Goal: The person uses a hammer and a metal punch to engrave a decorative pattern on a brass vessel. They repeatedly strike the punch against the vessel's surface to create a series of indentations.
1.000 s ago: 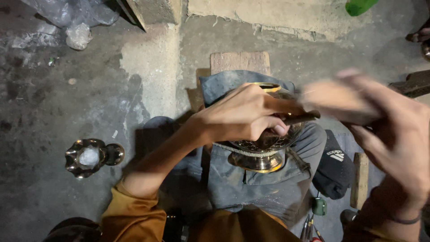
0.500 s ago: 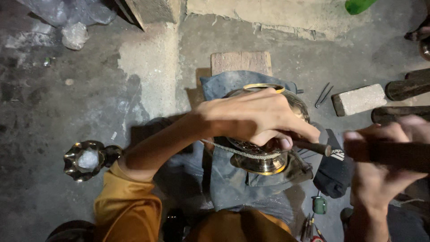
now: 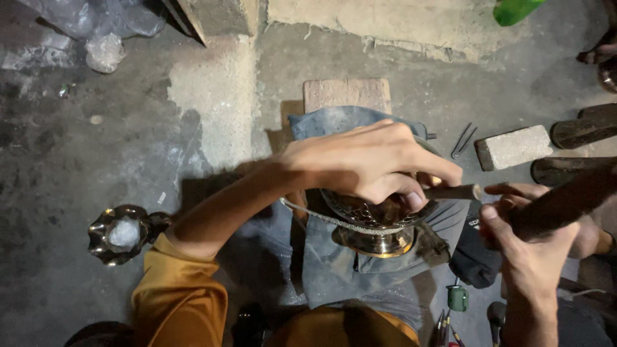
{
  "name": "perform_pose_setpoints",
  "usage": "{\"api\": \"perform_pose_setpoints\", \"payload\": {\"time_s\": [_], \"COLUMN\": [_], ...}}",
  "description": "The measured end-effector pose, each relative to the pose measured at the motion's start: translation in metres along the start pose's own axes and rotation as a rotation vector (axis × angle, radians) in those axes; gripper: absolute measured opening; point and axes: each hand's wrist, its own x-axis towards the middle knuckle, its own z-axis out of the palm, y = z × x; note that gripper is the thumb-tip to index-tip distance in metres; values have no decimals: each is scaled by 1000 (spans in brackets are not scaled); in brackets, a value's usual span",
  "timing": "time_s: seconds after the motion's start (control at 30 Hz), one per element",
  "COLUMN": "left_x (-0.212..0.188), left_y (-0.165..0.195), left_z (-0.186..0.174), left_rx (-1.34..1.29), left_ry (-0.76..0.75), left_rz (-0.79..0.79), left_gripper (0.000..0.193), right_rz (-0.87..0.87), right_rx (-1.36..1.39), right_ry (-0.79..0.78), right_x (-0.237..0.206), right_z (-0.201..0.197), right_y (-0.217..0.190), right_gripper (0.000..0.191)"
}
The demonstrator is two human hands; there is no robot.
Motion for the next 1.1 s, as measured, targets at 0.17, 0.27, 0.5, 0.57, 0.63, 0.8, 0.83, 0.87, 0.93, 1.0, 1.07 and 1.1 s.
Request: {"api": "perform_pose_setpoints", "payload": {"time_s": [0.17,0.27,0.5,0.57,0.63,0.8,0.83,0.87,0.93,1.0,1.07,1.1], "left_x": [5,7,-5,-9,-18,-38,-39,-40,-41,-41,-39,-38], "left_y": [-1,-4,-5,-3,1,10,11,13,19,25,29,32], "left_z": [2,2,10,16,25,52,57,62,73,79,82,82], "left_rx": [-27,-88,-32,15,42,182,149,112,152,177,190,186], "left_ry": [-39,-62,19,13,201,609,628,647,791,891,956,994], "left_rz": [-42,-44,-49,-156,-98,-144,-230,-317,-318,-341,-385,-400], "left_gripper": [39,47,40,19,24,21,15,11,6,10,14,12], "right_rz": [-329,-321,-299,-409,-412,-543,-611,-679,-795,-894,-564,-547], "right_rx": [-115,43,-161,-419,-678,-844,-935,-1025,-1183,-1319,-979,-1037], "right_ry": [16,52,-56,-184,-297,-561,-576,-593,-633,-668,-691,-725], "right_x": [12,18,45,57,73,114,124,134,149,160,165,165], "right_z": [-8,-4,-11,-15,-8,10,17,25,32,38,49,56], "right_y": [-12,-7,-12,-27,-40,-78,-81,-82,-88,-94,-100,-104], "right_gripper": [23,22,26,32,30,48,35,22,25,56,32,32]}}
